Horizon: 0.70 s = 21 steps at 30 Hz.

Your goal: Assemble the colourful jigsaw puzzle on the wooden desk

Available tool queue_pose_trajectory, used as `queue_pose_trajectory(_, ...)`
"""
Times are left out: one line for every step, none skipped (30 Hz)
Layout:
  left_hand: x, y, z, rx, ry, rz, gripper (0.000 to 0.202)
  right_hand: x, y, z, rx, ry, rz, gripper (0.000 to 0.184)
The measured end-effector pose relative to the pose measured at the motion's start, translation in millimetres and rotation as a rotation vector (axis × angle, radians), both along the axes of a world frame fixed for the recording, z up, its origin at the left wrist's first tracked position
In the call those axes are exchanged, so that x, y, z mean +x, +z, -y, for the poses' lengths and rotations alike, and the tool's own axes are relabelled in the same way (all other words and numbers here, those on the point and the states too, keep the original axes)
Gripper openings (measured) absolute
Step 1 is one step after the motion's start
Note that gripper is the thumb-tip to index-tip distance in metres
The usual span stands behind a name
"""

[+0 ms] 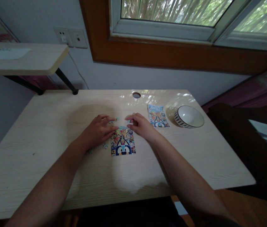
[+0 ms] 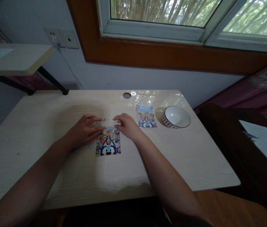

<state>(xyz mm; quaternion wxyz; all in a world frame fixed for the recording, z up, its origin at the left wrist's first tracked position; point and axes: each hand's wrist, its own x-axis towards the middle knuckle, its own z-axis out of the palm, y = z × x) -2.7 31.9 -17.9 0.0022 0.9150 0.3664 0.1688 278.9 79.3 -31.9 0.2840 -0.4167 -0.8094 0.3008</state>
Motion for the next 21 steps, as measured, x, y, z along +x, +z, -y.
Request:
queue_pose_trajectory(0.6,-0.2,0.1,0.001,-0.002,0.002,0.03,-0.5,0.2,0.3,0.001,-0.007,0.006,0.028)
queue_pose_trajectory(1.2,-0.5,0.2,0.004,-0.005,0.004,0.03,-1.1,0.4,0.8,0.005,-0.014,0.012,0.028)
queue_pose_trajectory(1.9,-0.9,0.2,0.008,-0.009,0.006,0.03,-1.8,0.6,1.4,0.011,-0.019,0.018,0.028)
queue_pose_trajectory(2.6,-1.4,0.1,0.015,-0.014,0.008,0.03,-2.6,0.8,2.2,0.018,-0.026,0.024,0.029)
queue_pose_trajectory(3.3,-2.0,0.0,0.02,-0.02,0.008,0.029,-3.5,0.9,3.0,0.024,-0.031,0.031,0.029)
queue_pose_trajectory(4.1,-2.6,-0.1,0.022,-0.024,0.006,0.029,-4.5,0.9,3.8,0.03,-0.038,0.038,0.029)
queue_pose_trajectory(4.8,-3.3,-0.3,0.022,-0.028,0.005,0.03,-5.6,0.9,4.6,0.036,-0.048,0.047,0.029)
queue_pose_trajectory(5.4,-3.9,-0.4,0.018,-0.029,0.004,0.03,-6.7,0.8,5.3,0.04,-0.057,0.061,0.029)
queue_pose_trajectory(6.1,-4.4,-0.5,0.011,-0.029,0.005,0.03,-8.0,0.7,5.8,0.045,-0.069,0.078,0.029)
queue_pose_trajectory(6.8,-4.8,-0.6,0.002,-0.028,0.007,0.031,-9.2,0.5,6.3,0.051,-0.08,0.098,0.03)
queue_pose_trajectory(7.5,-5.0,-0.6,-0.008,-0.028,0.01,0.031,-10.3,0.3,6.7,0.057,-0.089,0.118,0.03)
queue_pose_trajectory(8.2,-5.0,-0.6,-0.018,-0.027,0.014,0.031,-11.4,0.3,7.1,0.064,-0.099,0.136,0.031)
queue_pose_trajectory(9.0,-4.8,-0.4,-0.026,-0.027,0.018,0.032,-12.3,0.3,7.5,0.068,-0.108,0.152,0.031)
queue_pose_trajectory(9.9,-4.5,-0.2,-0.035,-0.027,0.019,0.032,-13.2,0.4,7.9,0.071,-0.116,0.165,0.031)
queue_pose_trajectory(10.7,-4.0,0.1,-0.041,-0.026,0.018,0.031,-13.9,0.7,8.5,0.072,-0.124,0.174,0.032)
queue_pose_trajectory(11.6,-3.5,0.5,-0.044,-0.023,0.017,0.031,-14.4,1.2,9.1,0.071,-0.133,0.183,0.032)
queue_pose_trajectory(12.4,-3.0,0.9,-0.044,-0.02,0.014,0.03,-14.9,1.8,9.7,0.069,-0.142,0.191,0.033)
queue_pose_trajectory(13.1,-2.7,1.2,-0.042,-0.019,0.01,0.03,-15.3,2.4,10.3,0.068,-0.149,0.198,0.033)
queue_pose_trajectory(13.6,-2.4,1.5,-0.039,-0.018,0.006,0.03,-15.6,2.9,10.8,0.067,-0.154,0.203,0.034)
queue_pose_trajectory(13.9,-2.4,1.7,-0.035,-0.016,0.005,0.03,-15.9,3.4,11.1,0.066,-0.158,0.206,0.034)
queue_pose_trajectory(13.9,-2.6,1.7,-0.034,-0.014,0.006,0.03,-16.0,3.6,11.3,0.065,-0.16,0.208,0.034)
